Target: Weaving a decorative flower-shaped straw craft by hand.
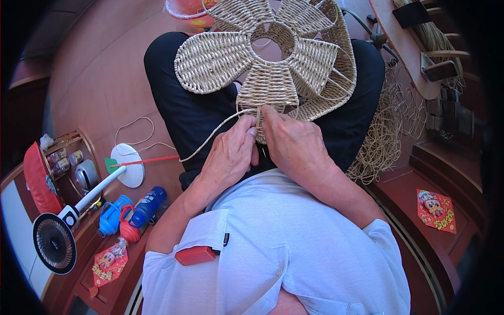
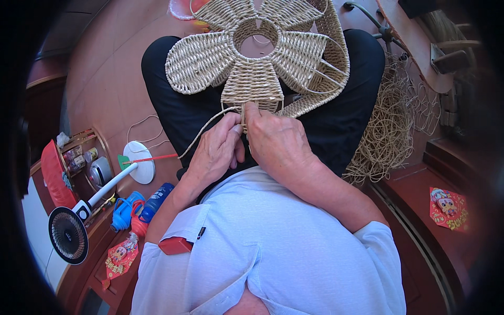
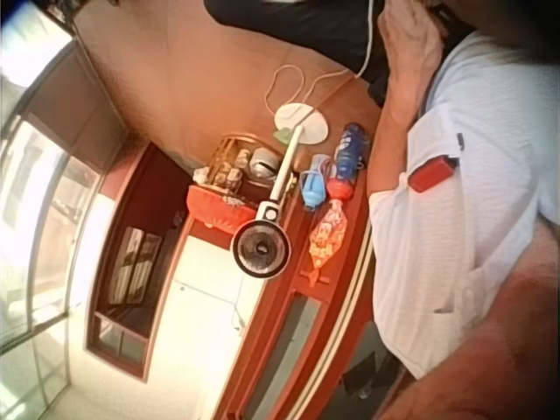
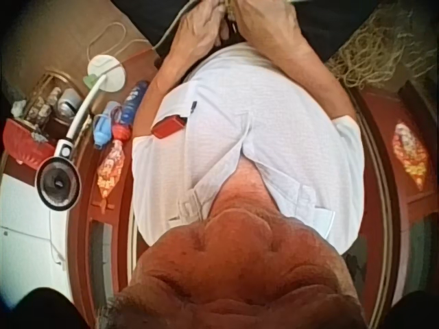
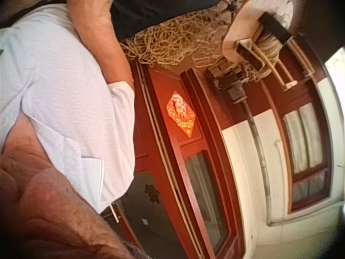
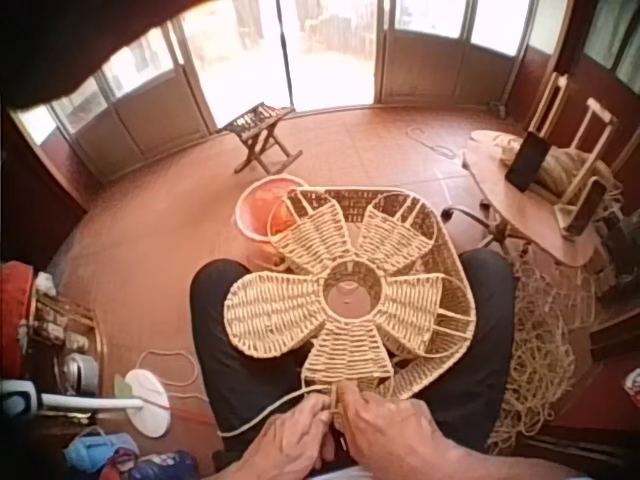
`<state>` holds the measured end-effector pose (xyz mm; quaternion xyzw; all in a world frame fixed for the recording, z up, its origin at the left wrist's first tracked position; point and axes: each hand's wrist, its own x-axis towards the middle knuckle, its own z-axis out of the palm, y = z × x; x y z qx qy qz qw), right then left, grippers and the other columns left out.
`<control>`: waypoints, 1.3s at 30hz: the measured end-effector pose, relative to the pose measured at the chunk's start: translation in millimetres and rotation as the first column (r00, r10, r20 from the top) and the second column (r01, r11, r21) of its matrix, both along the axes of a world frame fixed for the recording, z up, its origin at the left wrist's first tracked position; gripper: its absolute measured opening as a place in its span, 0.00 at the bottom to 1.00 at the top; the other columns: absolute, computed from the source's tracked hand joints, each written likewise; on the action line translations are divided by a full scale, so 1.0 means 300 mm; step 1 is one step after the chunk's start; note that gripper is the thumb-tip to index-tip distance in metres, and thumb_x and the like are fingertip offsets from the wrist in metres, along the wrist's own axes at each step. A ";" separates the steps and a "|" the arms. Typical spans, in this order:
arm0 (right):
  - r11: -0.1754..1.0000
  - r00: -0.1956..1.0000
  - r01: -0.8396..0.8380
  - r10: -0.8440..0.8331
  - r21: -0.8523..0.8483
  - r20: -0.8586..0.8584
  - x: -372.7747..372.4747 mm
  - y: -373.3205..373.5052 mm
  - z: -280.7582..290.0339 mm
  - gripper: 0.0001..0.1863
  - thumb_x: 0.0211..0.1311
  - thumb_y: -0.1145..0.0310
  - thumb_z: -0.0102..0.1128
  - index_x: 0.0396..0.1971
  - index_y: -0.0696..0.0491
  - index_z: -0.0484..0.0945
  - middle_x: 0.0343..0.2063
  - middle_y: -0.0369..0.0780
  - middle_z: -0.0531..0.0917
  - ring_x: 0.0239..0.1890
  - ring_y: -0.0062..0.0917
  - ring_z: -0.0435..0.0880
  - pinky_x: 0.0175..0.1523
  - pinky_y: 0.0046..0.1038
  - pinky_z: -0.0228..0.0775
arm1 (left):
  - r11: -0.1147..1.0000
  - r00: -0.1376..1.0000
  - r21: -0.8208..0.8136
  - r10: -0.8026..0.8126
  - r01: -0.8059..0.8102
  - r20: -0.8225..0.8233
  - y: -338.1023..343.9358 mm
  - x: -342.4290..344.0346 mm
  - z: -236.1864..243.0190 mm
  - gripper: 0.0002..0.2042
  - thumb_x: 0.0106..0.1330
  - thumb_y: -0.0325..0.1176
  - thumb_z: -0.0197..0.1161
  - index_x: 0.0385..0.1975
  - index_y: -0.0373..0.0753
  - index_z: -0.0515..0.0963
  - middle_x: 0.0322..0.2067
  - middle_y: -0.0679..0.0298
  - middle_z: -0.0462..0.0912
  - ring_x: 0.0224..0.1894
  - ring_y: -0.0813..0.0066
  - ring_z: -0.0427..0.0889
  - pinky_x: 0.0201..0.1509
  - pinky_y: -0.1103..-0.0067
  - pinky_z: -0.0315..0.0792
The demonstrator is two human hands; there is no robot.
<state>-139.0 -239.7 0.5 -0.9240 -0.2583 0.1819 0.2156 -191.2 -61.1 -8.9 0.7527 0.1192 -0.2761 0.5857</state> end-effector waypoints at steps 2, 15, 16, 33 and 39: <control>0.999 1.000 -0.013 0.012 -0.031 -0.017 0.024 0.004 -0.023 0.10 0.75 0.70 0.62 0.50 0.58 0.82 0.30 0.49 0.89 0.31 0.44 0.91 0.34 0.41 0.83 | 1.000 1.000 0.021 -0.002 0.002 0.006 -0.003 -0.006 -0.010 0.12 0.87 0.35 0.47 0.55 0.35 0.75 0.22 0.62 0.81 0.20 0.75 0.79 0.30 0.74 0.75; 0.533 0.199 0.795 0.222 0.290 -0.955 0.048 -0.164 -0.012 0.13 0.86 0.61 0.56 0.38 0.52 0.74 0.23 0.27 0.70 0.19 0.09 0.61 0.22 0.17 0.52 | 0.891 0.779 0.394 -0.076 -0.227 0.622 -0.016 -0.064 -0.077 0.09 0.79 0.32 0.67 0.52 0.37 0.84 0.33 0.55 0.85 0.33 0.55 0.86 0.39 0.66 0.79; 0.520 0.153 0.816 0.223 0.250 -0.963 0.046 -0.203 -0.012 0.13 0.86 0.59 0.53 0.40 0.50 0.72 0.21 0.26 0.64 0.17 0.09 0.56 0.21 0.16 0.48 | 0.849 0.814 0.479 -0.105 -0.226 0.571 -0.028 -0.058 -0.037 0.08 0.71 0.28 0.74 0.46 0.37 0.87 0.37 0.58 0.84 0.37 0.58 0.86 0.42 0.67 0.80; 0.592 0.717 0.630 -0.195 0.502 -0.669 0.138 -0.602 0.122 0.11 0.69 0.73 0.66 0.49 0.55 0.83 0.34 0.33 0.85 0.24 0.08 0.75 0.30 0.14 0.67 | 0.872 0.732 0.480 -0.268 -0.092 0.627 -0.133 0.090 -0.038 0.06 0.67 0.31 0.74 0.35 0.38 0.85 0.32 0.60 0.80 0.36 0.59 0.84 0.40 0.65 0.77; 0.868 0.902 0.133 0.094 0.479 -0.421 0.022 -0.428 0.092 0.14 0.69 0.80 0.65 0.53 0.57 0.87 0.52 0.44 0.89 0.53 0.31 0.88 0.58 0.31 0.81 | 0.904 0.697 0.424 -0.271 -0.052 0.664 -0.148 0.085 -0.046 0.06 0.68 0.31 0.73 0.38 0.37 0.86 0.31 0.59 0.80 0.35 0.57 0.84 0.40 0.65 0.78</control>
